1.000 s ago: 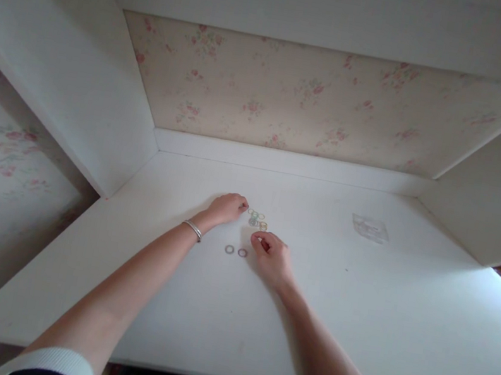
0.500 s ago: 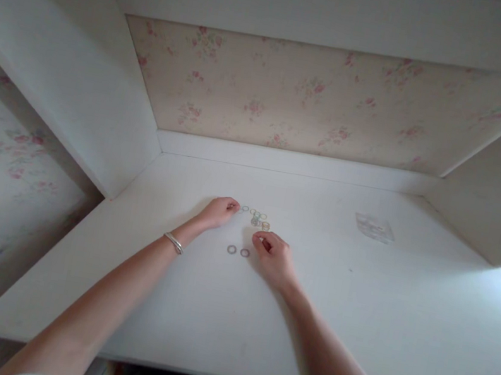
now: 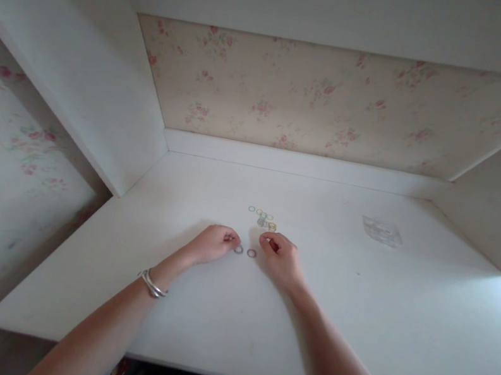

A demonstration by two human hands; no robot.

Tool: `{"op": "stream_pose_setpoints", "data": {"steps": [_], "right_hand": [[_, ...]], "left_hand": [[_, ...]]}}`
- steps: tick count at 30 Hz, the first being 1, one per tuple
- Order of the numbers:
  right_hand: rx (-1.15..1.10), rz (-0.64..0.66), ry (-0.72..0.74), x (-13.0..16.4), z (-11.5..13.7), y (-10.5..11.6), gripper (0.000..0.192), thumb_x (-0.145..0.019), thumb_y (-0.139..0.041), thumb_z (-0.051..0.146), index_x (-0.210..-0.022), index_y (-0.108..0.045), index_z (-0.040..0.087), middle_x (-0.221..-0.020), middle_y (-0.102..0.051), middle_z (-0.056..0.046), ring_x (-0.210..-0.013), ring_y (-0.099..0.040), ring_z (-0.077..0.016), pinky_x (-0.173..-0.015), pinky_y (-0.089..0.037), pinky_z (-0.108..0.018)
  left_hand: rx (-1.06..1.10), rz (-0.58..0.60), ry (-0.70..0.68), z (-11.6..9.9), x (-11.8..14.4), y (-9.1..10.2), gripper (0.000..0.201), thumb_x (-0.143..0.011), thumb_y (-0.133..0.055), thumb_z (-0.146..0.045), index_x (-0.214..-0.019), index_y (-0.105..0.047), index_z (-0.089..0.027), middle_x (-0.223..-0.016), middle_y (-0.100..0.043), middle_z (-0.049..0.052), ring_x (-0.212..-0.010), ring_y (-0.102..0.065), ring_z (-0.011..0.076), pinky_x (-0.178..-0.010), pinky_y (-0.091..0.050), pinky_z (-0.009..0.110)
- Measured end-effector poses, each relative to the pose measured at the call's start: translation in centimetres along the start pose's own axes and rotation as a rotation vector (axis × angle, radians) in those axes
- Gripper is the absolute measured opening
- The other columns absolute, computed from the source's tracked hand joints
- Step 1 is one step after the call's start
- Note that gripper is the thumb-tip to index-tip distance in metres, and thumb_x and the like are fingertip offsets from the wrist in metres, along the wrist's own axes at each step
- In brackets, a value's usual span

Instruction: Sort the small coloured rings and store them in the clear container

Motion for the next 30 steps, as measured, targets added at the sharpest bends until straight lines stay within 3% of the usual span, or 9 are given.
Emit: {"op": "stream_pose_setpoints", "data": {"steps": [11,22,27,30], "right_hand": [[0.007,0.026,0.005,0.0,-0.1,-0.2,0.023,-0.083,-0.047,0.032,-0.084,-0.067,0.019,-0.07,-0.061,-0.002,-0.061,-0.05,-0.012,-0.058,-0.037,-0.024],[0.015,0.037,0.015,0.0,-0.2,-0.4,0.022,-0.084,-0.048,0.033,-0.085,-0.067,0.02,-0.073,-0.062,-0.001,-0.062,-0.051,-0.012,-0.06,-0.037,-0.024],[0.132,0.063,0.045,-1.9,0.4,-0.2,0.022,-0.084,-0.047,0.03,-0.086,-0.067,0.021,-0.078,-0.063,-0.002,-0.068,-0.055,-0.0126,-0.065,-0.039,-0.024],[0.307,0.112,0.057,-4.0,1.0,-0.2,0.024,-0.086,-0.044,0.03,-0.09,-0.067,0.022,-0.087,-0.064,-0.003,-0.072,-0.057,-0.0135,-0.067,-0.039,-0.024]], "left_hand": [[-0.161,-0.017,-0.043,0.3,-0.2,-0.6,0.027,-0.082,-0.047,-0.032,-0.083,-0.07,-0.019,-0.085,-0.071,0.003,-0.078,-0.063,0.0165,-0.07,-0.045,0.023],[-0.119,-0.048,-0.016,0.7,-0.3,-0.6,0.027,-0.082,-0.047,-0.033,-0.086,-0.07,-0.019,-0.088,-0.071,0.003,-0.08,-0.063,0.0158,-0.074,-0.045,0.023],[-0.034,0.004,-0.029,0.7,0.2,0.0,0.031,-0.081,-0.052,-0.039,-0.096,-0.069,-0.018,-0.093,-0.07,0.004,-0.082,-0.062,0.0166,-0.075,-0.046,0.024],[-0.102,0.045,-0.048,0.4,0.7,0.3,0.038,-0.075,-0.059,-0.046,-0.101,-0.068,-0.02,-0.093,-0.069,0.004,-0.077,-0.061,0.0167,-0.068,-0.045,0.024]]}}
Point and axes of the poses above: each hand's wrist, its own x-axis away from the middle knuckle, its own y-axis out of the back of the hand, z = x × y, the point moved 1 cm from there along -x, towards the middle knuckle
